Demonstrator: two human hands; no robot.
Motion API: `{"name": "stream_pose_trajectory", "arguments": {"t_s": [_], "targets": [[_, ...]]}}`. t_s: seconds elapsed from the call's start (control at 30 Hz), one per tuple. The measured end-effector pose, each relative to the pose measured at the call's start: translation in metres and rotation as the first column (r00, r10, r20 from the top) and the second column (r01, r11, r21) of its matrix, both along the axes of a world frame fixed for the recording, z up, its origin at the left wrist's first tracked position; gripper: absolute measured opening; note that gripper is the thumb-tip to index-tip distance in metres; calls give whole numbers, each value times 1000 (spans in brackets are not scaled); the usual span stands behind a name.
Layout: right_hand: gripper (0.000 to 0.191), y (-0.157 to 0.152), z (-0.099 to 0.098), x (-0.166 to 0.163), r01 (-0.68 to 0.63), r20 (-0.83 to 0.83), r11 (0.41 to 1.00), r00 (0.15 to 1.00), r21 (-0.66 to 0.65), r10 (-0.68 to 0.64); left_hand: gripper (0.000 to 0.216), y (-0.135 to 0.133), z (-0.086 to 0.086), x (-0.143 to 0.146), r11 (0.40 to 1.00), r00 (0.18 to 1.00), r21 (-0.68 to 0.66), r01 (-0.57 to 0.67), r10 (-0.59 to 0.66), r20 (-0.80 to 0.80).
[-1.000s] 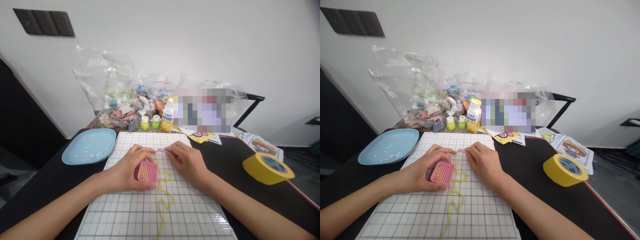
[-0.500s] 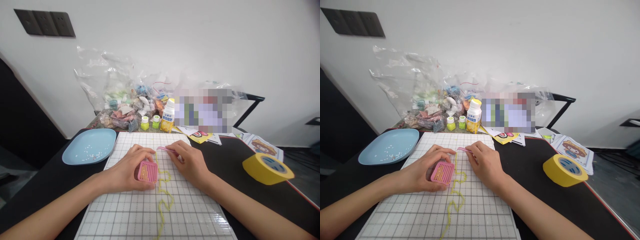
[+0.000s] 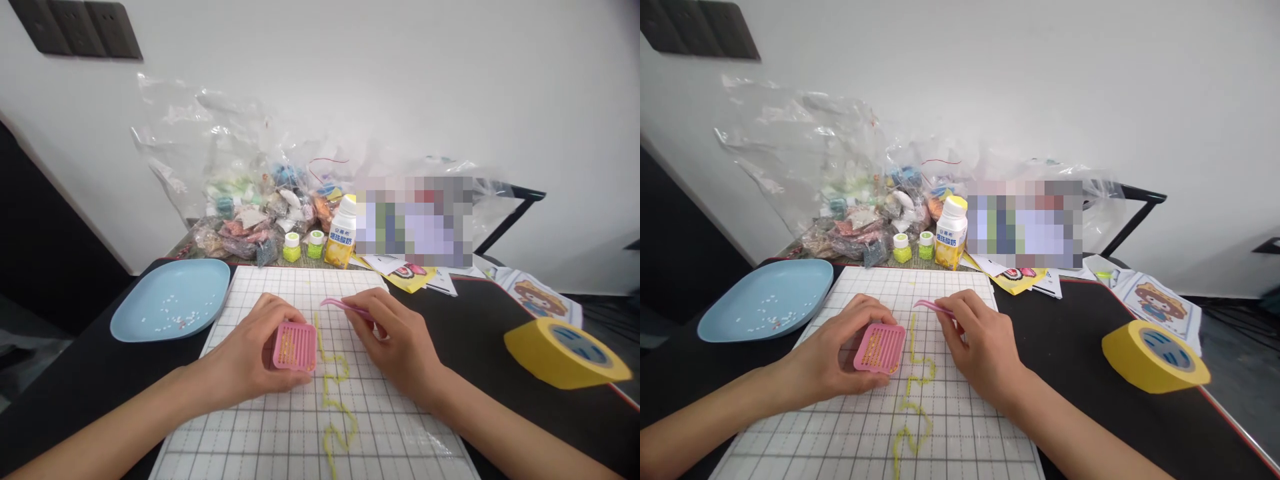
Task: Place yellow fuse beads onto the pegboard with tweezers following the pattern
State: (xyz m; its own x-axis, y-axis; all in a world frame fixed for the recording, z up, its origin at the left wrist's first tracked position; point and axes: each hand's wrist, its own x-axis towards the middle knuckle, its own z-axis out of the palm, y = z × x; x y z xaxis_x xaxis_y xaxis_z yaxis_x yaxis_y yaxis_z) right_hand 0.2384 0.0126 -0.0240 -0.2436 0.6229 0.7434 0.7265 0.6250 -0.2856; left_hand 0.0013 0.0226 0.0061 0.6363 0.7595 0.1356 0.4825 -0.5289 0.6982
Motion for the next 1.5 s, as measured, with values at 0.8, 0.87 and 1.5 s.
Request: {"name": "stream_pose_trajectory", "arguments": {"t_s": [0.8, 0.87, 1.5], "targets": [[16, -11, 0, -12, -251, 106, 968, 962, -27, 253, 35, -3, -4, 2, 972, 1000, 234, -18, 20, -5], [17, -11, -1, -13, -251, 108, 968, 962, -26, 252, 34, -3, -4, 2, 971, 1000, 239, -15, 18, -9], [20, -10, 1, -15, -247, 148, 969, 958, -13, 246, 35, -2, -4, 0, 973, 999, 229, 30, -25, -23]]}}
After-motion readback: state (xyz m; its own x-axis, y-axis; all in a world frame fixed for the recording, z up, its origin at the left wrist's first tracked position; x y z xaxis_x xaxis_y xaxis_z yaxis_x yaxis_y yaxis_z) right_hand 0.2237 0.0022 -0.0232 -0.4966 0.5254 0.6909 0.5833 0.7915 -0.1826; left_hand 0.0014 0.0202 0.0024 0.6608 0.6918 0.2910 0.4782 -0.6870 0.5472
